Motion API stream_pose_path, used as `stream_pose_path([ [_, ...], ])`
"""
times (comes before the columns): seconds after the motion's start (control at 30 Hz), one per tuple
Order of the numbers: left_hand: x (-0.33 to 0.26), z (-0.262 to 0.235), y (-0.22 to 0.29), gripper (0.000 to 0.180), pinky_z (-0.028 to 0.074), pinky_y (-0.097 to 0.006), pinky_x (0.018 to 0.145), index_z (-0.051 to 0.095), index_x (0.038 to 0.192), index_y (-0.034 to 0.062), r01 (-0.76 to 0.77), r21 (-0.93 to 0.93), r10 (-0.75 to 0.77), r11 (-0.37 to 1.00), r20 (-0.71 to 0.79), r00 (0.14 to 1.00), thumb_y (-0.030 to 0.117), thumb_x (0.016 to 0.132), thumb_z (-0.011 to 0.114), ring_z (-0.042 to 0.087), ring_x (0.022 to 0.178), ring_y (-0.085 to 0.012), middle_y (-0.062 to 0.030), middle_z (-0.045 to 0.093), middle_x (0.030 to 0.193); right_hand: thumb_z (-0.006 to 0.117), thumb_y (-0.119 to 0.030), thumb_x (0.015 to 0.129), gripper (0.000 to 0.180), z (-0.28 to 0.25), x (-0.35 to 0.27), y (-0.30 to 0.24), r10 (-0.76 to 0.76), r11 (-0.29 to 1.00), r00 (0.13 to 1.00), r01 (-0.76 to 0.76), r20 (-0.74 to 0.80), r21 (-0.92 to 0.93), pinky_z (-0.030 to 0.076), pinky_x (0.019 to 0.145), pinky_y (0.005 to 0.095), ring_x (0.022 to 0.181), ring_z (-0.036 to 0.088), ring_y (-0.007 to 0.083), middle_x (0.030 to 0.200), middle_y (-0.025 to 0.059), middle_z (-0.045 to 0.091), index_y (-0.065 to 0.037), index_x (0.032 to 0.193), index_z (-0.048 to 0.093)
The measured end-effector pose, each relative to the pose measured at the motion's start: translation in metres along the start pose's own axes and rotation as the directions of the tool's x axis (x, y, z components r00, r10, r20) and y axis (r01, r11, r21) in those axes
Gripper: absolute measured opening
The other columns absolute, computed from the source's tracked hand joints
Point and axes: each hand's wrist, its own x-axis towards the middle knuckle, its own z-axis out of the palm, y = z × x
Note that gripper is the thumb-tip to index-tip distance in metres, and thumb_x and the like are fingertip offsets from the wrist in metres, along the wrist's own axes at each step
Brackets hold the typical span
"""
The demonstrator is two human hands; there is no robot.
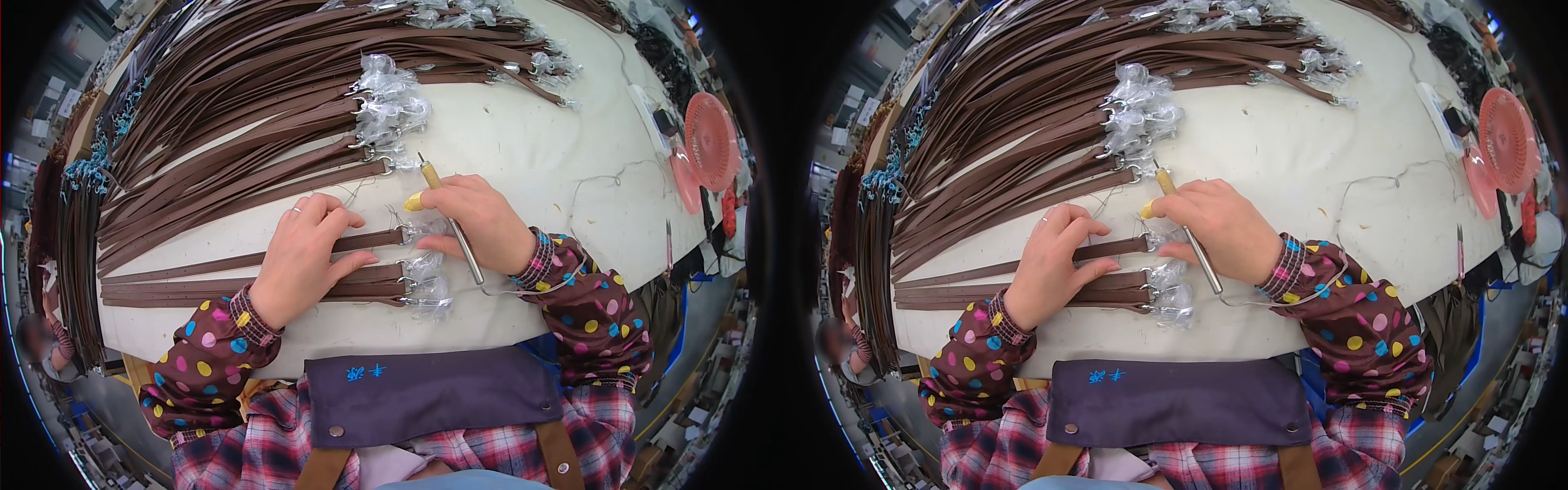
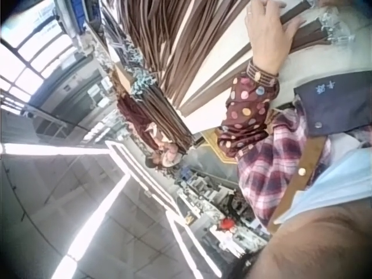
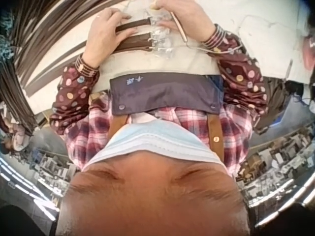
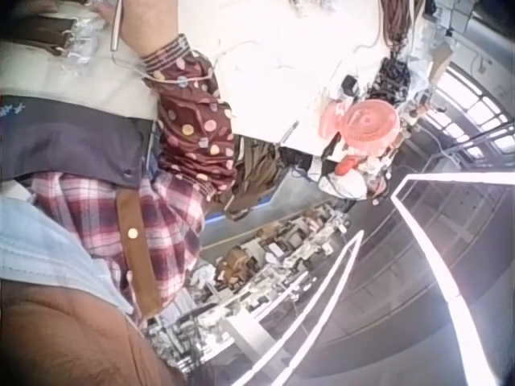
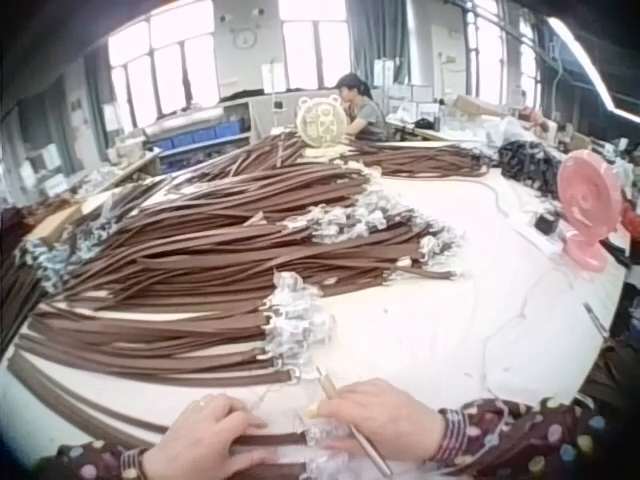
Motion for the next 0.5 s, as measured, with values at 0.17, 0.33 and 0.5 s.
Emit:
stream_pose_path([
  [0.17, 0.017, 0.012, 0.017, 0.032, 0.048, -0.036, 0.066, 0.061, 0.092, 0.0064, 0.117, 0.002, -0.116, 0.993, 0.097, 0.988, 0.031, 0.077, 0.075, 0.059, 0.076, -0.0259, -0.0076, 0.055, 0.085, 0.078, -0.017, 0.07, 0.041, 0.006, -0.001, 0.004, -0.004, 1.0, 1.0, 0.004, 0.006, 0.011, 0.046, 0.076, 0.0365, 0.084, 0.059, 0.0279, 0.089, 0.0076, 0.063, -0.008, 0.106, 0.059],
  [0.33, 0.026, 0.022, 0.015, 0.026, 0.049, -0.035, 0.062, 0.06, 0.088, 0.0074, 0.255, -0.182, -0.227, 0.95, 0.162, 0.96, 0.027, 0.078, 0.074, 0.061, 0.07, -0.0236, -0.0058, 0.058, 0.081, 0.078, -0.014, 0.071, 0.038, 0.01, -0.001, 0.006, 0.016, 1.0, 1.0, -0.016, -0.016, 0.017, 0.047, 0.074, 0.0351, 0.083, 0.06, 0.0263, 0.088, 0.0065, 0.064, -0.007, 0.104, 0.059],
  [0.5, 0.029, 0.022, 0.016, 0.019, 0.049, -0.032, 0.062, 0.06, 0.087, 0.0066, 0.356, -0.329, -0.307, 0.874, 0.193, 0.932, 0.018, 0.078, 0.073, 0.06, 0.069, -0.0208, -0.0056, 0.06, 0.082, 0.076, -0.009, 0.073, 0.036, 0.01, 0.0, 0.007, 0.057, 0.992, 0.997, -0.05, -0.057, 0.119, 0.048, 0.074, 0.0339, 0.083, 0.061, 0.0244, 0.09, 0.0054, 0.065, -0.007, 0.104, 0.058],
])
